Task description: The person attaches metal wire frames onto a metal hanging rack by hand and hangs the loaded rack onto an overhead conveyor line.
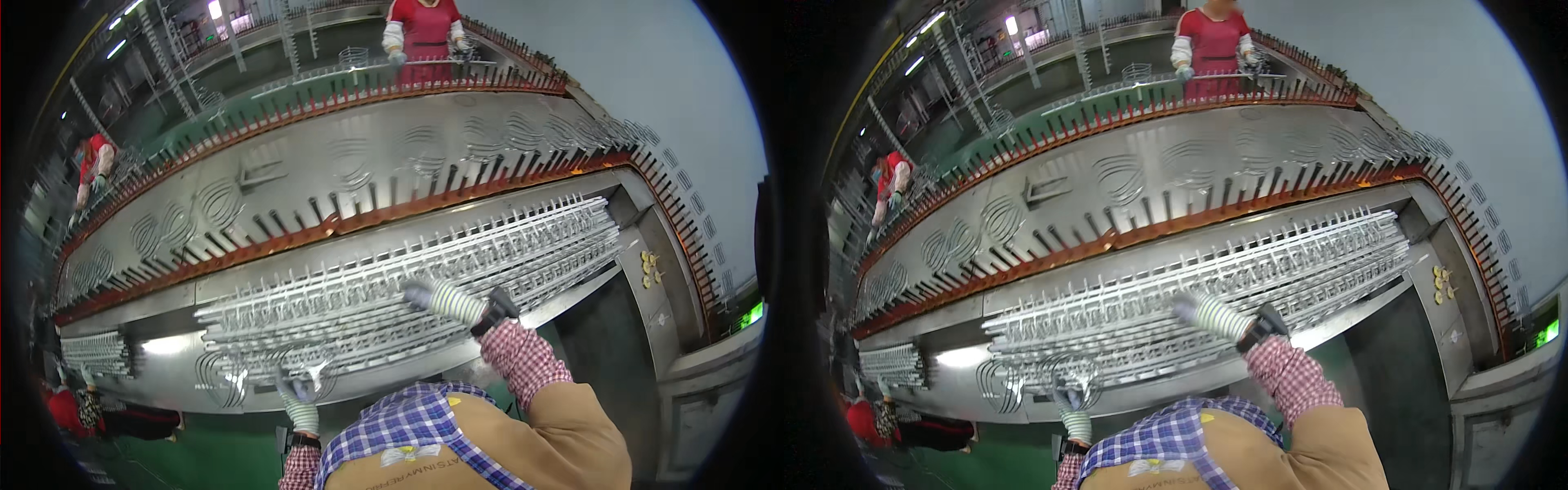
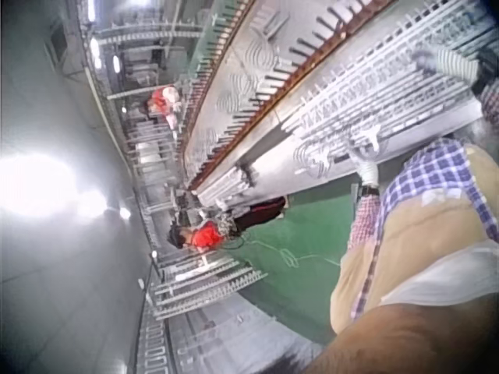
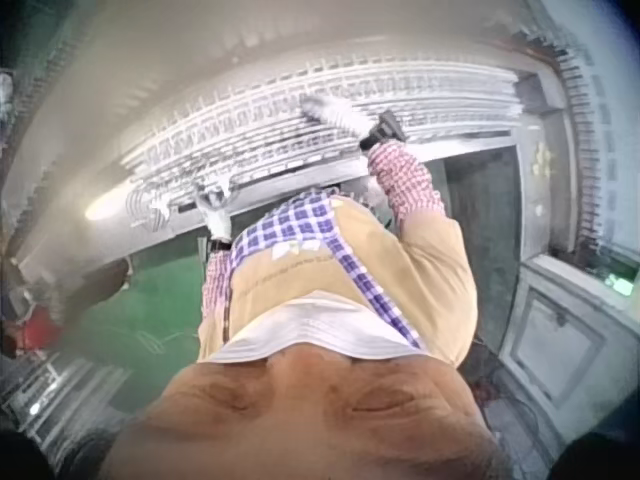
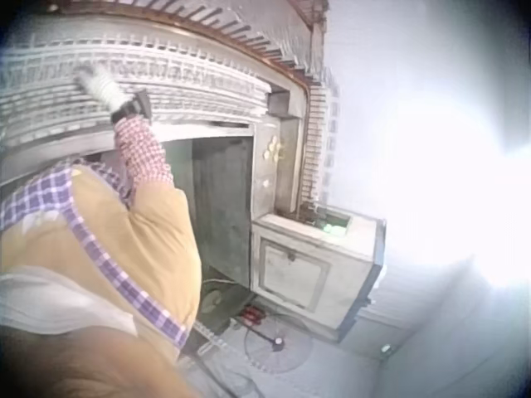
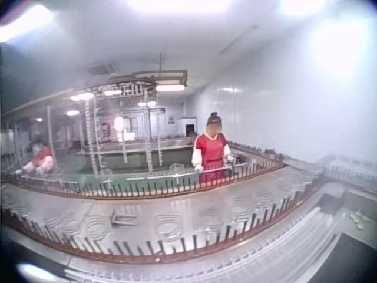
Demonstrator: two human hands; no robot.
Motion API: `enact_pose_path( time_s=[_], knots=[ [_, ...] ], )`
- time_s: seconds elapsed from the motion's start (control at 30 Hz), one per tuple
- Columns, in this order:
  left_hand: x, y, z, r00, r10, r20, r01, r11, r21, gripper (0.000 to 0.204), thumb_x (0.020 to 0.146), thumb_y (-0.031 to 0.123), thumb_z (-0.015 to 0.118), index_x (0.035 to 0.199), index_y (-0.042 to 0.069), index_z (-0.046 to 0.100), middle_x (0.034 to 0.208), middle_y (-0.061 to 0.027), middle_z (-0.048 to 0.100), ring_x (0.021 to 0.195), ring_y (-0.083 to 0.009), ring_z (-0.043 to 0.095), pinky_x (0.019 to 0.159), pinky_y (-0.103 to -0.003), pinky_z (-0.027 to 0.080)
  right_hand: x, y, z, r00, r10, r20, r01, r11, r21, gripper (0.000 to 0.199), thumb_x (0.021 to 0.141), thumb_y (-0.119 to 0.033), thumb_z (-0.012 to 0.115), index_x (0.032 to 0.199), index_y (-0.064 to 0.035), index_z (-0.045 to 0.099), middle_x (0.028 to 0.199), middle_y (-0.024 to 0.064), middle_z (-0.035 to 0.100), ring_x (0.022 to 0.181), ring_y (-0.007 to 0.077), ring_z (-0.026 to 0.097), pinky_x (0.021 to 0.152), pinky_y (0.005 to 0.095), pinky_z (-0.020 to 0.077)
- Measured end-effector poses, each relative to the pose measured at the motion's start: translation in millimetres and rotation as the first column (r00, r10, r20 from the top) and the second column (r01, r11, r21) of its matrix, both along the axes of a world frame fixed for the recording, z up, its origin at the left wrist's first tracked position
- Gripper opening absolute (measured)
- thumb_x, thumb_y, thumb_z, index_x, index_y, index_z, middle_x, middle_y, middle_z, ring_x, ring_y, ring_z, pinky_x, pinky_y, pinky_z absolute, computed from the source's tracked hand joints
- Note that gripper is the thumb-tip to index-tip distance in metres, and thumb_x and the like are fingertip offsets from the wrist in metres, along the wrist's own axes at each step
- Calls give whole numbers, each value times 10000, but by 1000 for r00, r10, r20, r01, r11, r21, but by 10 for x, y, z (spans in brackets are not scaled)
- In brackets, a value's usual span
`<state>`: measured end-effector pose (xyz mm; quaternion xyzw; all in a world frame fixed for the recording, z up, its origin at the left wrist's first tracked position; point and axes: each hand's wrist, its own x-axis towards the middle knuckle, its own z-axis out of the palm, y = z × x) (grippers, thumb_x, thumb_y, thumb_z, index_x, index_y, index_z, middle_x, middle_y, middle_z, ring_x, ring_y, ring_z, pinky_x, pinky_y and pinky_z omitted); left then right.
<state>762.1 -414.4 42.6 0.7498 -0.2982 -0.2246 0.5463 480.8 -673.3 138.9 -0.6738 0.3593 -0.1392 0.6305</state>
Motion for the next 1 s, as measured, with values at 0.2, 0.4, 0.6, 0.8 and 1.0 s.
enact_pose_path(
  time_s=[0.2,0.4,0.6,0.8,1.0],
  knots=[
    [118,-128,-641,947,259,-192,-309,897,-317,455,766,100,544,1194,82,393,959,-51,442,752,-136,435,701,-258,440,-1311,-1857,-1039,757,-649,76,646,761,65,399,830,-217,498,1152,-5,397,885,107,586,649,138,554,530,249,442],
    [-112,-268,-339,926,256,277,-241,967,-86,590,783,49,497,1301,84,218,1286,-123,303,1119,-231,372,844,-306,427,-1910,-3584,-1417,468,-733,494,828,167,-536,334,796,-179,543,1079,-22,459,815,76,573,485,151,513,418,263,410],
    [-582,6,-346,856,395,335,-422,906,10,455,736,-13,501,1172,0,371,1138,-147,426,1030,-224,443,903,-320,363,-1147,-3099,-451,683,-721,117,728,659,-188,224,776,-227,590,899,-46,543,588,55,559,444,142,494,408,265,385],
    [-1042,-307,332,895,204,397,-319,914,251,278,828,160,443,998,-54,495,1015,-195,526,935,-278,512,826,-375,372,-811,-2551,176,692,-600,401,698,698,-161,214,776,-296,599,779,-90,538,541,7,528,399,77,445,362,204,343],
    [-792,-525,126,968,79,240,-117,982,149,303,848,249,401,1056,53,502,933,-138,541,739,-269,526,654,-368,424,-639,-978,-18,928,-371,-26,351,897,-268,362,794,-416,515,810,-55,537,560,35,544,422,102,482,401,221,387]
  ],
)
